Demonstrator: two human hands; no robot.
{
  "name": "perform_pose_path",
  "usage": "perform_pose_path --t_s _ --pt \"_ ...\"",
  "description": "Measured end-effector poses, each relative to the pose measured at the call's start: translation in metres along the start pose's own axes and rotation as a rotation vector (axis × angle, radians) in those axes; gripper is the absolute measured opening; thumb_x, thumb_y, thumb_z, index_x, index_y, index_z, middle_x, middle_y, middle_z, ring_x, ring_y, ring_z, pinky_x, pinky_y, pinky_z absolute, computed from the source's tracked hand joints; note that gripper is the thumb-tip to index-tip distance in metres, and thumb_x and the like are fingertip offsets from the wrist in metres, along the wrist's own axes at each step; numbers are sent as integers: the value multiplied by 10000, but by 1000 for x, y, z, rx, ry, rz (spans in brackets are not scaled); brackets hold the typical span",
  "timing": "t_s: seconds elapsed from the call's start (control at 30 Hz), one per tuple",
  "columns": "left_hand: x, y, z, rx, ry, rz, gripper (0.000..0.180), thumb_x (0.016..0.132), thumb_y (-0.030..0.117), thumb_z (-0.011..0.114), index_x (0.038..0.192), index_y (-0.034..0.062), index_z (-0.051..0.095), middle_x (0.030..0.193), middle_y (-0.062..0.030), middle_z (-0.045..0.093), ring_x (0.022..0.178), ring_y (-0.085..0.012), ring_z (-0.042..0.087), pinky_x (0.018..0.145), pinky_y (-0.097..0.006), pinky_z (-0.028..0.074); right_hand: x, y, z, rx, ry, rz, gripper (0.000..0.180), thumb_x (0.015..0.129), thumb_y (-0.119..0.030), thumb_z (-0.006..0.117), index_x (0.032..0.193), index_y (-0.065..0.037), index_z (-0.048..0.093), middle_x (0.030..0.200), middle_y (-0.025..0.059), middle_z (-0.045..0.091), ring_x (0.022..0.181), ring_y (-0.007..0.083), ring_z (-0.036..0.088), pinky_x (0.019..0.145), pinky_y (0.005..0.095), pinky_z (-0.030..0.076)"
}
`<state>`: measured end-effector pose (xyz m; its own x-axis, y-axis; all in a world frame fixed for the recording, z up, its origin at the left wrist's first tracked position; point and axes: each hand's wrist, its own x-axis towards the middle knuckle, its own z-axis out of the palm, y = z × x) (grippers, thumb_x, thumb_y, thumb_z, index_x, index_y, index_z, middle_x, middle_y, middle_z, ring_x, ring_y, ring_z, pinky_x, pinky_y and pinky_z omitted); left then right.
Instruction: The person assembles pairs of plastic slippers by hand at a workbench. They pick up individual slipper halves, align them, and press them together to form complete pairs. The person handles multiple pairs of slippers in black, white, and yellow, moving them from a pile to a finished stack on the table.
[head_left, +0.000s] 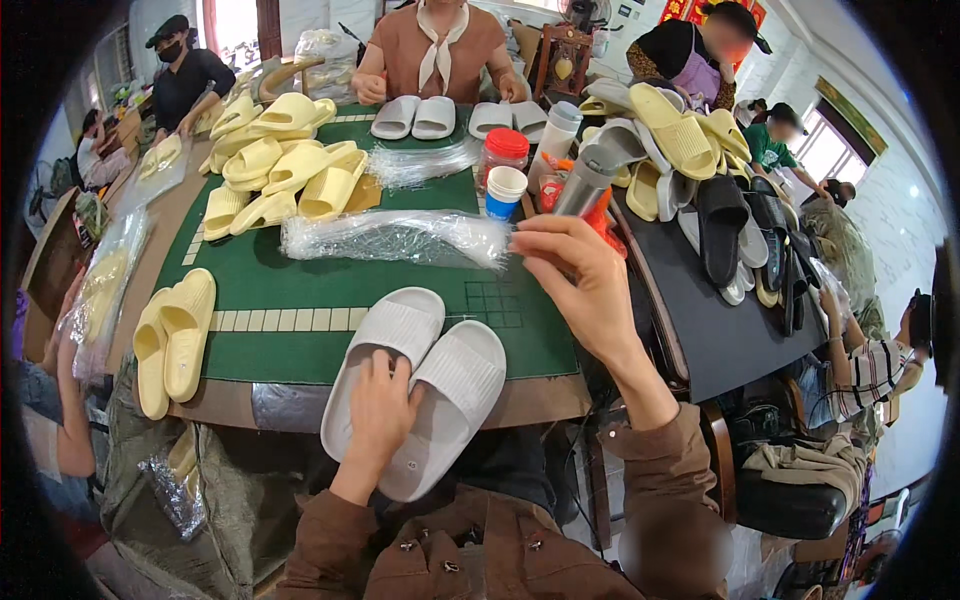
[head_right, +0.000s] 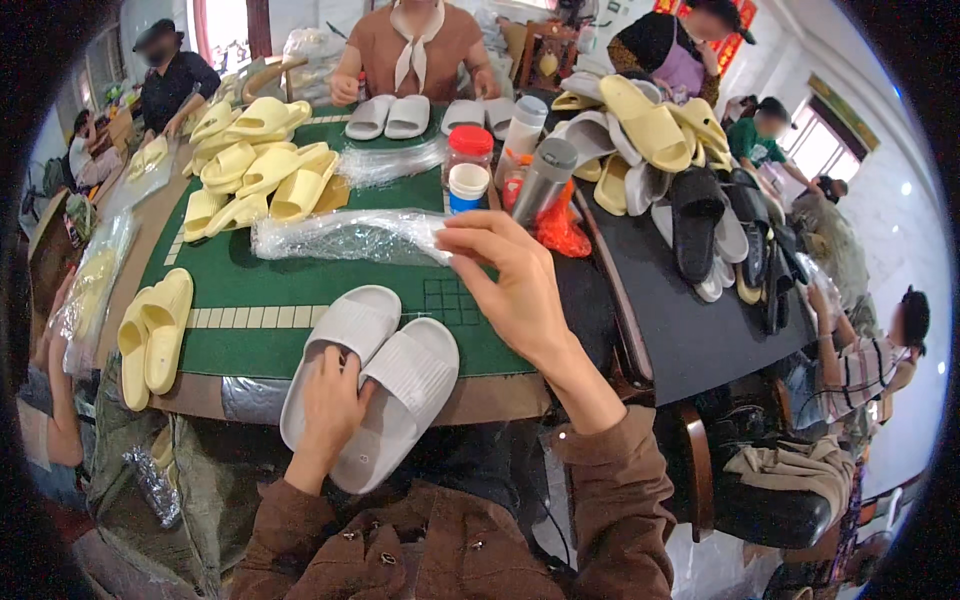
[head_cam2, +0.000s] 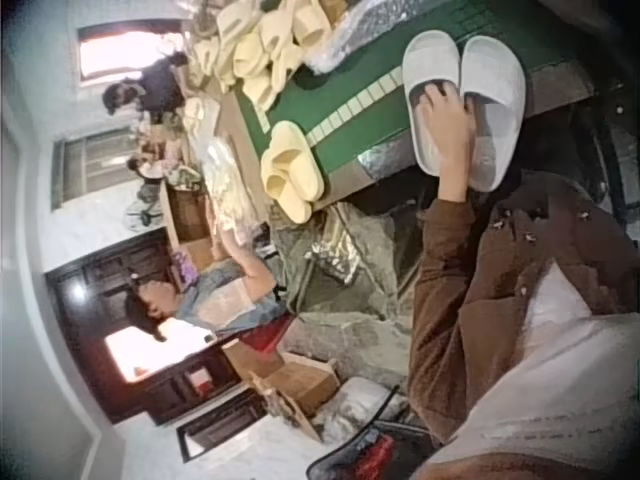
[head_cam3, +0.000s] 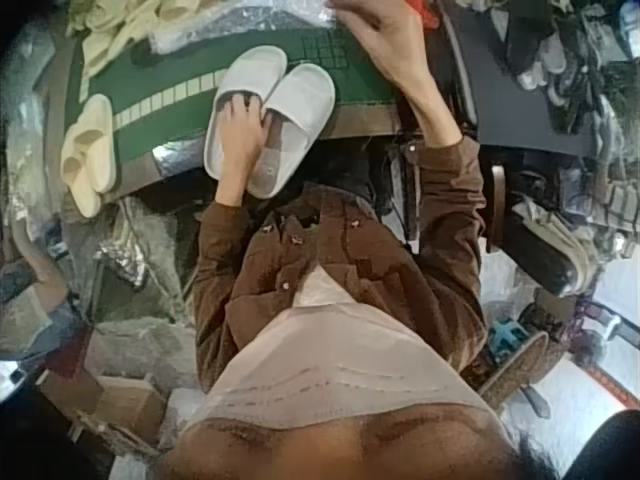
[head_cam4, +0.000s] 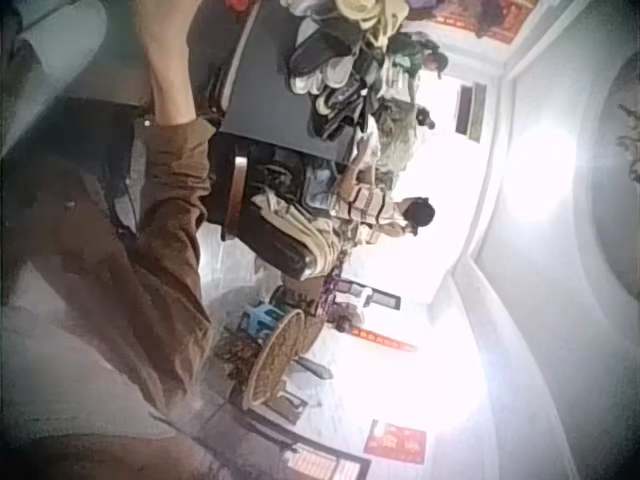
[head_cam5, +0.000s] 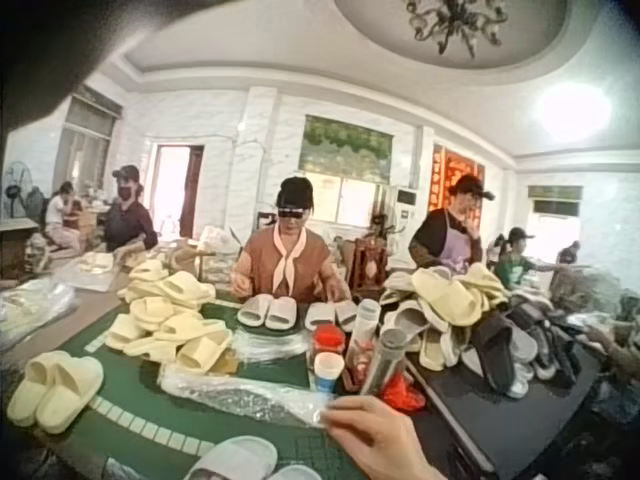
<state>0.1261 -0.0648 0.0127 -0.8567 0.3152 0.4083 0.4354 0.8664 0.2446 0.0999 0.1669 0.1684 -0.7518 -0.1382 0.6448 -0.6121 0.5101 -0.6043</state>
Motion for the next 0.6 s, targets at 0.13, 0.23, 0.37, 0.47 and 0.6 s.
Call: perform_pose_path --t_s 0.13,0.23,0.37,0.47,0.6 --pt "12 7 9 15 -48 -37 291 756 219 673 907 -2 561 940 -154 508 811 -315 568 608 -420 497 37 -22 2 74 20 -176 117 787 57 611 880 0 653 943 102 629 816 179 622 700 270 506" --pt "12 23 13 40 -57 -81 252 792 243 643 851 1 597 852 -148 555 722 -317 607 581 -412 515 59 -44 0 346 60 -247 122 839 57 572 944 18 620 981 74 615 865 123 590 760 232 469" --pt "15 44 20 -70 -104 -109 288 813 285 609 707 19 636 686 -174 624 567 -328 630 538 -419 518 70 -76 -10 501 169 -416 191 886 30 507 1044 21 614 1169 129 581 1000 164 590 921 284 439" --pt "20 52 15 -112 -195 -151 300 810 292 611 706 13 642 685 -189 634 574 -325 636 525 -416 513 64 -65 -23 593 294 -456 226 887 23 530 1099 5 607 1202 156 580 1069 194 589 991 319 440" --pt "16 45 18 -156 -140 -134 339 808 333 611 721 6 643 670 -191 632 552 -344 625 520 -438 501 42 1 -5 1032 483 -94 178 890 15 539 1062 5 584 1121 140 608 1046 199 593 929 278 488"
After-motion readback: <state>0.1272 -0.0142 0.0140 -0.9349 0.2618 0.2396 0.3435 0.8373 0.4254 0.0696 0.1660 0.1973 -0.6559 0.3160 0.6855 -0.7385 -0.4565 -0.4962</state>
